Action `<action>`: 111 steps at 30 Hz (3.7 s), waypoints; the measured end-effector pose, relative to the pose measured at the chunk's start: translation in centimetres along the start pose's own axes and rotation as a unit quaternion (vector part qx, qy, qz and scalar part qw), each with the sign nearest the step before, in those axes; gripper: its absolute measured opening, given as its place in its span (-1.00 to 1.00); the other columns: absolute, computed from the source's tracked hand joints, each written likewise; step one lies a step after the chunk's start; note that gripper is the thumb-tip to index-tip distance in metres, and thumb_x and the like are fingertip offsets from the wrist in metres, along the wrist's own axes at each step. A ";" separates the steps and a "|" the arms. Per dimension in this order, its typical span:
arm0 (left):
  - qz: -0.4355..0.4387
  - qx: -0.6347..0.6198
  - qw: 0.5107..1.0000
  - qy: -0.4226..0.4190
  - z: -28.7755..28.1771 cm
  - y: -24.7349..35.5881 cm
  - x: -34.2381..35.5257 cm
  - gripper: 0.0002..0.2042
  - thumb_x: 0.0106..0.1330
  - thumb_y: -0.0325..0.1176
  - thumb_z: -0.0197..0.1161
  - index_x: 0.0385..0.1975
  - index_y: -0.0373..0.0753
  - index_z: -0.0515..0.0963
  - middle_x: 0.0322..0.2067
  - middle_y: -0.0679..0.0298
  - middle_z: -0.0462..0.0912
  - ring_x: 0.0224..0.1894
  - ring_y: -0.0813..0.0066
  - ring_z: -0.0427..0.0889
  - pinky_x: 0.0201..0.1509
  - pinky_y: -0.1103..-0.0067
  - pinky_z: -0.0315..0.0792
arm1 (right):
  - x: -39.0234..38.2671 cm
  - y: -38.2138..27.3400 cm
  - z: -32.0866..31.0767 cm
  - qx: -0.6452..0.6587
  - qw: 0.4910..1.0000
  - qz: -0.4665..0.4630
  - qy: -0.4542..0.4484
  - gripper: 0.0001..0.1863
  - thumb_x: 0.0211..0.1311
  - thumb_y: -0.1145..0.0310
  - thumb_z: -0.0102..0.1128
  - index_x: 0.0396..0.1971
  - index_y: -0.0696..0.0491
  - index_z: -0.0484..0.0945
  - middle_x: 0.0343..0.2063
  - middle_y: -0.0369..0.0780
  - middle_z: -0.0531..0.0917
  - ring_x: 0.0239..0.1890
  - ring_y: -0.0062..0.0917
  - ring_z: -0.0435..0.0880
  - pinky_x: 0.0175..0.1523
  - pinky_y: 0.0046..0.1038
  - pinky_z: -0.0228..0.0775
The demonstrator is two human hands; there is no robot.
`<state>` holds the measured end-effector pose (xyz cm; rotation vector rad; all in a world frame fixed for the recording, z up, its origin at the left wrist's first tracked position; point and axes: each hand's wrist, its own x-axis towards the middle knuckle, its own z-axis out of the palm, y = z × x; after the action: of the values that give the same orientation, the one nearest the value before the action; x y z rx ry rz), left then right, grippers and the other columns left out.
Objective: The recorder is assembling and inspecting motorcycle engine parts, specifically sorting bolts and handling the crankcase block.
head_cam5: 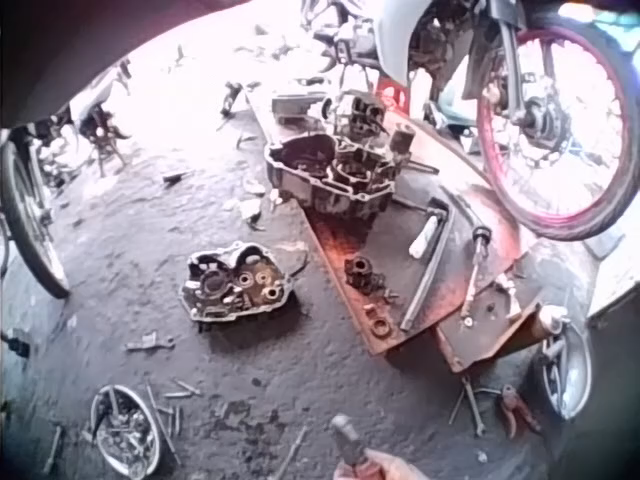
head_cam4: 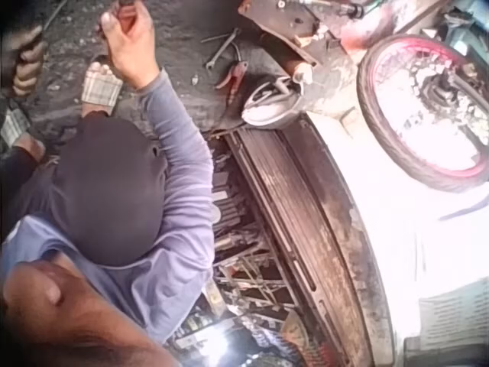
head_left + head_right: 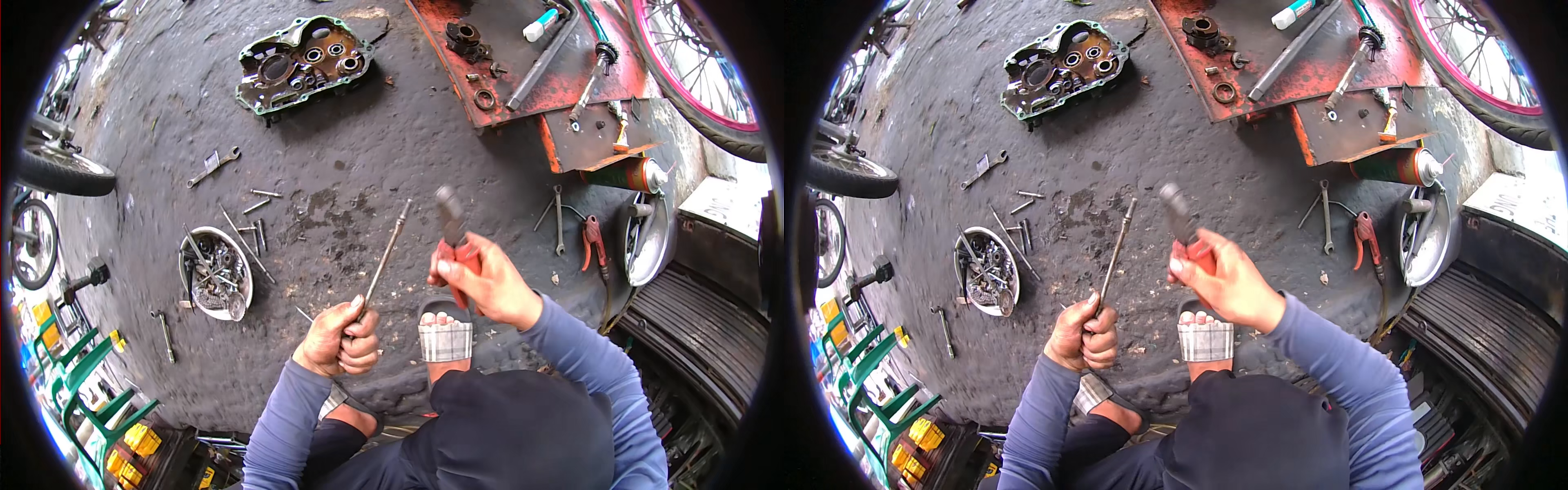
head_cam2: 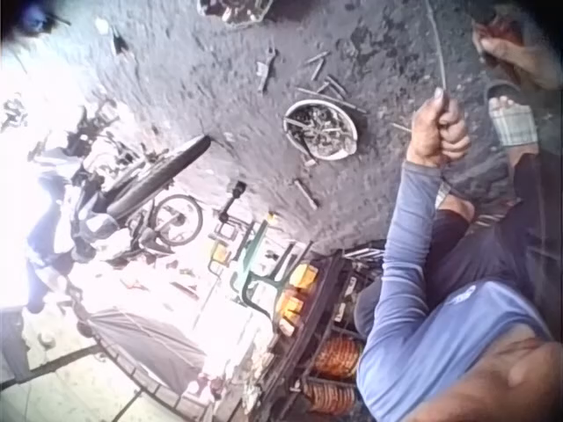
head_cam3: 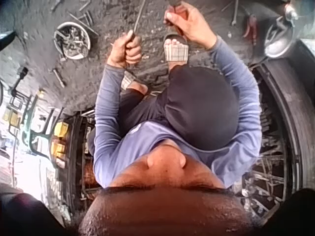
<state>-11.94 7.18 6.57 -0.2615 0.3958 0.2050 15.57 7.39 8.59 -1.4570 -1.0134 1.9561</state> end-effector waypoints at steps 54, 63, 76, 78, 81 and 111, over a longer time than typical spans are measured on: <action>0.423 0.423 0.753 0.275 5.3 -3.6 3.6 -0.73 0.41 -0.52 0.11 0.08 -0.28 0.56 -0.55 0.27 0.62 -0.66 0.83 0.30 -0.61 0.77 0.18 | -4.8 -2.8 1.8 -0.314 0.947 -0.064 0.016 -0.75 0.20 0.43 0.19 -0.18 0.21 0.43 -0.33 -0.02 0.55 -0.25 -0.08 0.61 -0.16 -0.21 0.45; 0.426 0.472 0.720 0.279 5.0 -3.1 3.6 -0.73 0.44 -0.47 0.10 0.09 -0.29 0.53 -0.54 0.17 0.63 -0.74 0.83 0.16 -0.68 0.77 0.05 | -4.0 -1.8 1.9 -0.275 0.960 -0.057 -0.001 -0.81 0.16 0.52 0.20 -0.29 0.22 0.39 -0.41 -0.01 0.59 -0.29 -0.08 0.64 -0.21 -0.23 0.47; 0.398 0.331 0.818 0.253 6.3 -2.0 3.7 -0.82 0.45 -0.34 0.11 -0.07 -0.26 0.46 -0.53 0.15 0.59 -0.75 0.81 0.17 -0.70 0.76 0.01 | -3.9 -0.3 2.3 -0.238 0.968 -0.057 0.056 -0.64 0.22 0.46 0.20 -0.03 0.27 0.41 -0.30 -0.05 0.56 -0.28 -0.25 0.66 -0.14 -0.33 0.49; 0.410 0.327 0.812 0.256 6.1 -2.1 3.6 -0.84 0.45 -0.35 0.12 -0.09 -0.25 0.46 -0.51 0.16 0.58 -0.74 0.82 0.16 -0.69 0.77 0.00 | -3.9 -0.5 2.4 -0.242 0.967 -0.056 0.057 -0.65 0.23 0.46 0.20 -0.03 0.27 0.41 -0.29 -0.06 0.55 -0.26 -0.25 0.66 -0.14 -0.33 0.49; 0.402 0.336 0.815 0.249 5.8 -2.0 3.4 -0.81 0.44 -0.36 0.14 -0.05 -0.26 0.43 -0.50 0.18 0.55 -0.71 0.82 0.18 -0.68 0.78 0.01 | -3.9 -0.7 2.4 -0.248 0.963 -0.095 0.057 -0.65 0.22 0.45 0.20 -0.04 0.25 0.41 -0.29 -0.07 0.53 -0.27 -0.24 0.65 -0.14 -0.32 0.49; 0.460 0.623 0.511 0.372 6.1 -2.7 4.1 -0.96 0.29 -0.57 0.26 -0.34 -0.40 0.56 -0.58 0.32 0.60 -0.55 0.70 0.50 -0.46 0.73 0.36 | -3.8 -0.8 2.4 -0.295 0.952 -0.077 0.019 -0.74 0.13 0.53 0.16 -0.19 0.21 0.37 -0.31 -0.02 0.55 -0.22 -0.06 0.61 -0.14 -0.20 0.47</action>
<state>-5.38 6.96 10.89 1.4521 1.4371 0.8052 14.45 4.35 11.85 -1.6392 -1.7395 1.5723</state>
